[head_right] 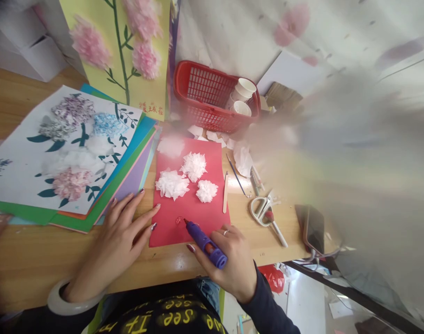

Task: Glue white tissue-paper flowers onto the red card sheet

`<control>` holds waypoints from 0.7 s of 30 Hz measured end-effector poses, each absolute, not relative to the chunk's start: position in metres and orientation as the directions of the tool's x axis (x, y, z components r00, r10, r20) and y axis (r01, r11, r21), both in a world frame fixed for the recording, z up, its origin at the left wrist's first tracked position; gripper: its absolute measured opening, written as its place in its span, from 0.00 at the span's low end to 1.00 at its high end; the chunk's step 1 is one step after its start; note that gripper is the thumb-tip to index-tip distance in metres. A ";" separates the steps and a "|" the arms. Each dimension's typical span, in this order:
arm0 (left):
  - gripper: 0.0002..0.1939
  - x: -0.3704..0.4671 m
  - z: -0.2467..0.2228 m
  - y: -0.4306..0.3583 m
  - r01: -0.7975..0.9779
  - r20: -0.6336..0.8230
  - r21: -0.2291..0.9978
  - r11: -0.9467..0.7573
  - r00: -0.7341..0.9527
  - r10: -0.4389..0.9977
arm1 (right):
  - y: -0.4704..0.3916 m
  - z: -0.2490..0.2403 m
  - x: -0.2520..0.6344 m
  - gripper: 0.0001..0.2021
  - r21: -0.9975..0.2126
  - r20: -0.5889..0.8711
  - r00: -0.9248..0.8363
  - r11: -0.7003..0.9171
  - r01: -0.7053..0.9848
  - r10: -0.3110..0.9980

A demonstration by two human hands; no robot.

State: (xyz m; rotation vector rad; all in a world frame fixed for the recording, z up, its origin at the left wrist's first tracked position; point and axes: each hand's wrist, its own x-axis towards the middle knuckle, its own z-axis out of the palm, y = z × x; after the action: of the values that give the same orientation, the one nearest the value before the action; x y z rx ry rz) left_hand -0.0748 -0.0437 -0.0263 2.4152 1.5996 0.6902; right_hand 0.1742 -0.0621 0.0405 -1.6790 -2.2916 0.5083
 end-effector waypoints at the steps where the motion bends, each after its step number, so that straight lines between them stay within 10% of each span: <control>1: 0.18 -0.075 -0.026 -0.044 0.828 0.284 0.379 -0.414 0.321 0.903 | -0.062 0.041 0.174 0.22 -0.437 -0.008 -0.305 0.271 0.858 0.952; 21: 0.18 -0.075 -0.031 -0.045 0.812 0.304 0.414 -0.410 0.301 0.904 | -0.068 0.036 0.172 0.24 -0.425 0.062 -0.260 0.261 0.866 0.964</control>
State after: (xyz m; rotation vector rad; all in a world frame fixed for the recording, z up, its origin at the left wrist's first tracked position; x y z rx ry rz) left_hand -0.0750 -0.0450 -0.0305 2.3814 1.5907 0.7450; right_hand 0.1721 -0.0681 0.0364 -1.6820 -2.2282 0.4434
